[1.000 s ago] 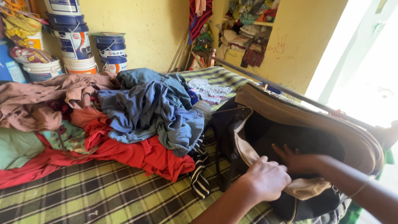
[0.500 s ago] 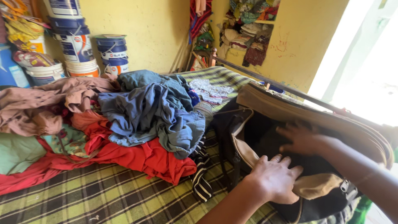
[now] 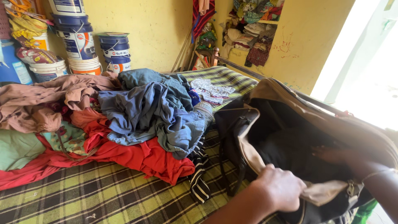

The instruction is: The person folds a pair of black shorts and a patterned light-blue shirt on a bed and places them into a black travel bag.

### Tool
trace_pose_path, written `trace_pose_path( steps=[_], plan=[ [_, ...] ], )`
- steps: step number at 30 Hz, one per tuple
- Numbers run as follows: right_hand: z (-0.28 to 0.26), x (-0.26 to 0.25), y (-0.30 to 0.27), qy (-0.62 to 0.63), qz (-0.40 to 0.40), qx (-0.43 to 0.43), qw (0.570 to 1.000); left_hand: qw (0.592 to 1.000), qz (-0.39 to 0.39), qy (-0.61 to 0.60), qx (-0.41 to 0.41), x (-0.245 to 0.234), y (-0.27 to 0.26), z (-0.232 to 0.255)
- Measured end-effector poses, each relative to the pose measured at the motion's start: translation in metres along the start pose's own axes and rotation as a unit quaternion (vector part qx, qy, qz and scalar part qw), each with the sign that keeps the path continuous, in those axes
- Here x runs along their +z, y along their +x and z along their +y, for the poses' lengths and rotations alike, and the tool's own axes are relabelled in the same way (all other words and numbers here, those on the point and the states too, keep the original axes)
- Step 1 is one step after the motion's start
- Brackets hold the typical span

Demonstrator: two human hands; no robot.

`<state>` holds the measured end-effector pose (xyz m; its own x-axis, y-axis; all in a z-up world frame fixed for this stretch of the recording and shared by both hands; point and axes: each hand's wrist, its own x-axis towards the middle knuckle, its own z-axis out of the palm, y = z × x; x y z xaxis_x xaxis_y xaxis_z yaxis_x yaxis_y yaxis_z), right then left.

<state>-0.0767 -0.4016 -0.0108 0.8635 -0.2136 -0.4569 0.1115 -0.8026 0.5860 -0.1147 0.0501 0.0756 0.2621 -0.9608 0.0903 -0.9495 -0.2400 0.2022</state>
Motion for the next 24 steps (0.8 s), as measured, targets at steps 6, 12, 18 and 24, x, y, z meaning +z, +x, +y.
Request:
trace_pose_path(
  steps=[6,12,18,24],
  plan=[
    [-0.021,-0.009,0.000,0.141,0.010,0.123,0.982,0.997,0.060,0.035,0.043,0.007,-0.013,0.006],
    [-0.022,-0.015,-0.013,0.119,0.083,0.132,0.981,0.985,0.153,0.056,0.050,0.007,-0.012,-0.003],
    [-0.046,-0.047,-0.028,0.236,0.230,0.157,0.931,0.993,0.106,0.039,0.032,0.003,-0.019,-0.009],
    [-0.089,-0.033,-0.017,0.210,0.089,-0.005,0.974,0.982,0.155,-0.092,0.064,0.004,-0.014,-0.034]
  ],
)
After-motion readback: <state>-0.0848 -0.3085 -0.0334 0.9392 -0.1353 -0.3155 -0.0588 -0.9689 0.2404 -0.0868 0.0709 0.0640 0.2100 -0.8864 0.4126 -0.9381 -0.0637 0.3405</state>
